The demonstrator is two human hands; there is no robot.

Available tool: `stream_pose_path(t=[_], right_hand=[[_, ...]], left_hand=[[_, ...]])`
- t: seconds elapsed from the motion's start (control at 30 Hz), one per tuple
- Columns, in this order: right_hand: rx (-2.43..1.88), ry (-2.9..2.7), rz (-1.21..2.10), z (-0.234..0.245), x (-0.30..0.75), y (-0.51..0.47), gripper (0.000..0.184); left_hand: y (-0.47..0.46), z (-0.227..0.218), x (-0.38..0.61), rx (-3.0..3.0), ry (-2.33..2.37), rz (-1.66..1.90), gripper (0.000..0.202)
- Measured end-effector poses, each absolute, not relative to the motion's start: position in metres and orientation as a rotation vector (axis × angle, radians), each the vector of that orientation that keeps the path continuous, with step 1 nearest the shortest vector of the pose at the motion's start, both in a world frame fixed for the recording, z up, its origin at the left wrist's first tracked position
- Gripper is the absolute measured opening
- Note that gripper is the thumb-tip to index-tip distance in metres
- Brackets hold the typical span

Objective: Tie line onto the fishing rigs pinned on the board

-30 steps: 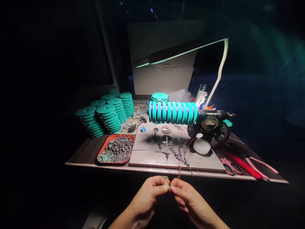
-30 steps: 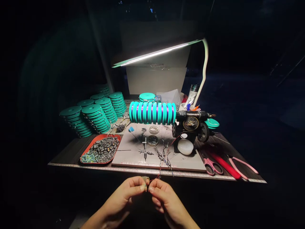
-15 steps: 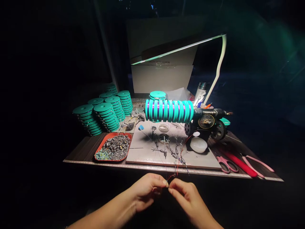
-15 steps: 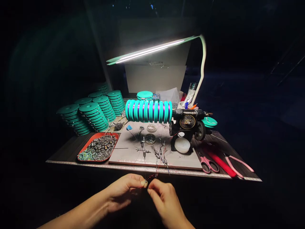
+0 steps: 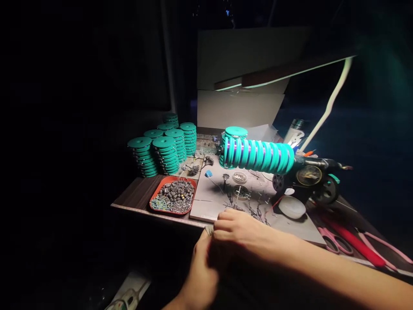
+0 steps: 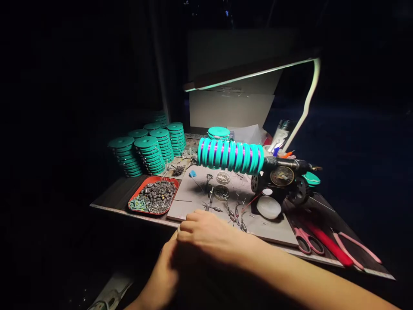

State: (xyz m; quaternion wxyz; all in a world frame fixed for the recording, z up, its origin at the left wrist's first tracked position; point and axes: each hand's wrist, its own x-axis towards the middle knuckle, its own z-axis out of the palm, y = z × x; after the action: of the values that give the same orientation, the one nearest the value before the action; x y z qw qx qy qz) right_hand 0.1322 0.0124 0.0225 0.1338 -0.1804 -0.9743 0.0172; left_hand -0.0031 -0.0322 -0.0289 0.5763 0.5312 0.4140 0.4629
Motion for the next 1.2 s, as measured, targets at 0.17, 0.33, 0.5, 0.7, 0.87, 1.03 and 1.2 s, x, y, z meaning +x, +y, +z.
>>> stream_pose_path(t=[0.17, 0.33, 0.5, 0.7, 0.87, 1.03, 1.2], right_hand=[[-0.714, -2.664, 0.248, 0.005, 0.135, 0.017, 0.025], [-0.934, -2.444, 0.369, 0.002, 0.139, 0.005, 0.026], [-1.119, -2.234, 0.480, 0.007, 0.139, 0.001, 0.022], [-1.253, -2.094, 0.571, 0.015, 0.135, 0.004, 0.018], [-1.298, -2.111, 0.660, 0.024, 0.133, 0.016, 0.014], [-1.307, -2.179, 0.653, 0.028, 0.132, 0.024, 0.013], [-1.138, -2.138, 0.293, 0.018, 0.151, -0.006, 0.017]], left_hand=[[-0.031, -0.030, -0.005, 1.154, 0.946, 1.089, 0.017], [-0.032, -0.029, -0.002, 1.424, 1.111, 1.147, 0.015], [-0.034, -0.032, 0.001, 1.960, 1.242, 1.279, 0.018], [-0.026, -0.047, 0.004, 2.437, 1.385, 1.598, 0.020], [-0.009, -0.046, -0.001, 2.688, 1.047, 1.790, 0.019], [-0.007, -0.038, -0.004, 2.573, 0.884, 1.600, 0.021], [-0.017, -0.025, -0.006, 1.580, 0.934, 1.020, 0.013]])
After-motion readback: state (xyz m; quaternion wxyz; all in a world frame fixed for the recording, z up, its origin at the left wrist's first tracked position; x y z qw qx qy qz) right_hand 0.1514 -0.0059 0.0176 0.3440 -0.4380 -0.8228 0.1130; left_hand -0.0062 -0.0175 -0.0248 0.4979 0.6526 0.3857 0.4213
